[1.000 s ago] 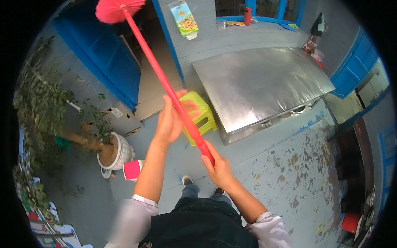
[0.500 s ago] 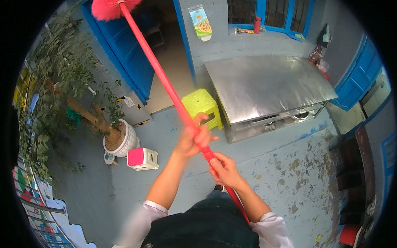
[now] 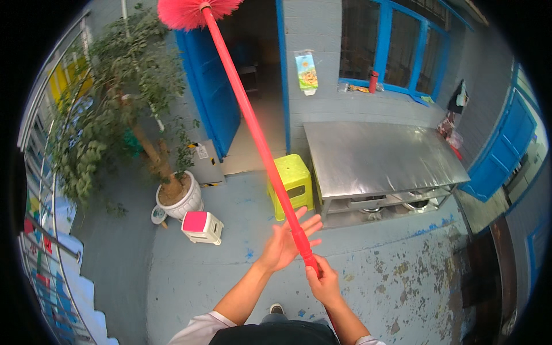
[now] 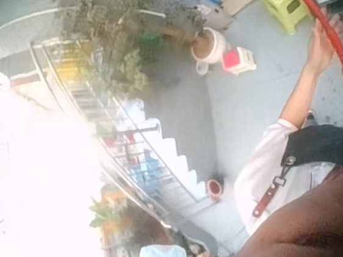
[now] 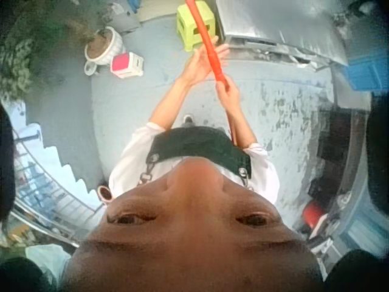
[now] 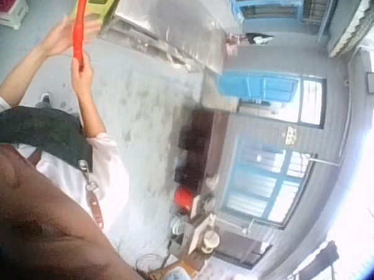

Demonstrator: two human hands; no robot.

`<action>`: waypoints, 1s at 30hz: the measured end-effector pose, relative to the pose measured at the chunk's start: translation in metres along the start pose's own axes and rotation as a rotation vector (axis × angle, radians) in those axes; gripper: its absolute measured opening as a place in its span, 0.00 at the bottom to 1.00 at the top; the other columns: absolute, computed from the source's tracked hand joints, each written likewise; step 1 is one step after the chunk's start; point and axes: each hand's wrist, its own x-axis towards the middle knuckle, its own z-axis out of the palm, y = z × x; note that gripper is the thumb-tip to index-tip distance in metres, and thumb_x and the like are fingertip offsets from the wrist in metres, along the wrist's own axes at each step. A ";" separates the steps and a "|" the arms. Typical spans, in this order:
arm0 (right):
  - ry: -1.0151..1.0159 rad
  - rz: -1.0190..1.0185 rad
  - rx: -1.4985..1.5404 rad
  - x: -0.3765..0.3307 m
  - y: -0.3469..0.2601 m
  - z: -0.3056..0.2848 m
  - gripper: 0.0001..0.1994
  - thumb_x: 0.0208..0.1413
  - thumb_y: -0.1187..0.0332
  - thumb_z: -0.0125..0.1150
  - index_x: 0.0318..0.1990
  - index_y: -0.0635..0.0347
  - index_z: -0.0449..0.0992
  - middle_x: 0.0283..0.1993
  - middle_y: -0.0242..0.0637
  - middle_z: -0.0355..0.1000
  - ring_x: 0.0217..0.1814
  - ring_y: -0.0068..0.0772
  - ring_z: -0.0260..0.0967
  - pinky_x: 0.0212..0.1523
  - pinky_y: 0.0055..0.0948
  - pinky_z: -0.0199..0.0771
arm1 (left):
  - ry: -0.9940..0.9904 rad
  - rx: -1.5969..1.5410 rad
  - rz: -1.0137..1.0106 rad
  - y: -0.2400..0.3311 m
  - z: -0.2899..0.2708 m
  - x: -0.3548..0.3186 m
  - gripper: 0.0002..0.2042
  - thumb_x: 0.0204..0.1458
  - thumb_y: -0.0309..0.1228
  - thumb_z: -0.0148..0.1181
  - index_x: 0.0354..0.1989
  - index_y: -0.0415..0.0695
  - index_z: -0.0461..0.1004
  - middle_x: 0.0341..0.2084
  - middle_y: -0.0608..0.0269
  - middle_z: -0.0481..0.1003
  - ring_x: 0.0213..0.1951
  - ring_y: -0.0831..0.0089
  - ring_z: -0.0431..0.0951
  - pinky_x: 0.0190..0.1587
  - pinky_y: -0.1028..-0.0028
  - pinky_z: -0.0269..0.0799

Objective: The person assembles a red broom by connecting two red plastic handle sections and attaching the brush head. They then move to a sink and wash an orange cloth under running water.

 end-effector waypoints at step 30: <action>-0.386 -0.636 -0.121 -0.189 -0.053 0.012 0.16 0.57 0.69 0.63 0.51 0.64 0.70 0.29 0.39 0.73 0.25 0.25 0.71 0.28 0.26 0.72 | 0.970 0.688 0.867 -0.090 0.191 -0.239 0.40 0.57 0.65 0.39 0.65 0.40 0.55 0.39 0.62 0.69 0.43 0.70 0.71 0.47 0.68 0.69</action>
